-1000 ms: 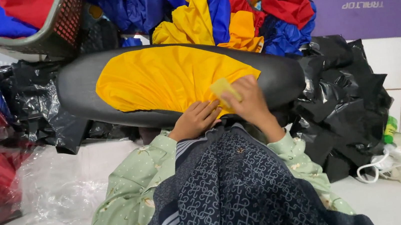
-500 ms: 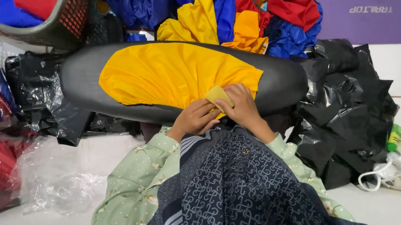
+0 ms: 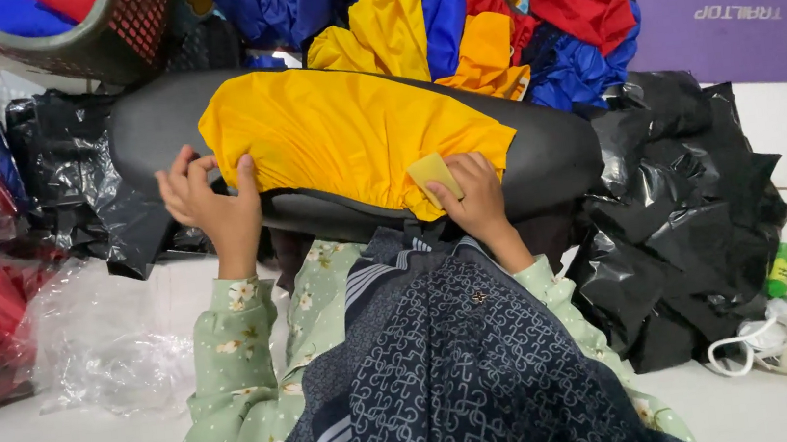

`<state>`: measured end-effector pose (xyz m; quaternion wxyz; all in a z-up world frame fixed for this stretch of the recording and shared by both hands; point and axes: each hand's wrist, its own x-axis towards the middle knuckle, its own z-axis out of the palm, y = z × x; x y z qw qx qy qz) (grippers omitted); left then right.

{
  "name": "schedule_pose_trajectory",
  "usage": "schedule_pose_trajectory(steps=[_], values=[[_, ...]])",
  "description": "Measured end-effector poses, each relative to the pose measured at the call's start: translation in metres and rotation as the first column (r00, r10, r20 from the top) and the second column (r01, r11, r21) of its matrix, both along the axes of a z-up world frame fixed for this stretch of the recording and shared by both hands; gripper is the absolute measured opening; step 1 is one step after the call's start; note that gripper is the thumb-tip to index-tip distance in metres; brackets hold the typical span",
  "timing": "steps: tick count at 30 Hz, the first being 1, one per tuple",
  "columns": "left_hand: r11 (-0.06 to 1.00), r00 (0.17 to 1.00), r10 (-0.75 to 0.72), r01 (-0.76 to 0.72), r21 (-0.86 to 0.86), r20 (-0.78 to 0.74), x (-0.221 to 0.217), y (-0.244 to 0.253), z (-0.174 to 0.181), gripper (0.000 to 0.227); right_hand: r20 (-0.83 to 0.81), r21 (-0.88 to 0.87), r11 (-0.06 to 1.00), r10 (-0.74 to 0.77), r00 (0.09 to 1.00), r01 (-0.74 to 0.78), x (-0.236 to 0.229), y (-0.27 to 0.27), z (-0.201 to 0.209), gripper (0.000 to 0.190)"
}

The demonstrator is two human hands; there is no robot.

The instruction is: Cutting, smoothing, folding, and packing yellow fabric items into plastic shipping bags.

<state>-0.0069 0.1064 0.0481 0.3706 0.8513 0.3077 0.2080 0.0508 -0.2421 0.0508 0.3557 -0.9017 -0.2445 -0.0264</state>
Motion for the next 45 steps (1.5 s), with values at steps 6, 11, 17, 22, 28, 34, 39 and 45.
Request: schedule_pose_trajectory(steps=[6,11,17,22,28,34,39,45], values=[[0.883,0.805,-0.467,0.403,0.24,0.366,0.041,-0.069,0.05,0.037,0.029,0.017,1.0,-0.018,0.999,0.018,0.002,0.005,0.0,0.038],[0.65,0.662,-0.749,0.737,0.183,-0.006,0.033,-0.13,0.005,0.033,-0.012,0.08,0.997,-0.005,1.0,0.006,0.005,0.001,0.008,0.034],[0.581,0.628,-0.762,0.77,0.263,-0.155,0.01,-0.154,-0.019,0.078,-0.244,0.201,0.98,0.039,0.969,0.011,0.013,-0.011,0.019,0.028],[0.577,0.694,-0.716,0.653,0.491,-0.081,0.013,-0.154,-0.043,0.064,-0.216,0.169,0.986,0.036,0.976,0.002,0.052,0.031,0.044,0.032],[0.538,0.652,-0.759,0.623,0.568,0.004,0.006,-0.146,-0.081,0.047,-0.019,0.02,0.894,0.449,0.893,-0.449,0.105,0.118,-0.025,0.044],[0.564,0.659,-0.728,0.732,0.382,-0.189,0.007,-0.144,-0.052,0.056,0.197,-0.077,0.986,-0.13,0.972,0.147,0.128,0.098,-0.002,0.026],[0.562,0.717,-0.696,0.57,0.599,-0.03,0.015,-0.146,-0.068,0.048,-0.255,-0.213,0.958,0.137,0.957,-0.194,0.034,0.021,0.039,0.036],[0.519,0.693,-0.712,0.628,0.58,-0.112,0.014,-0.146,-0.07,0.059,0.481,-0.486,0.685,-0.309,0.82,0.543,0.063,-0.092,-0.012,0.046]])
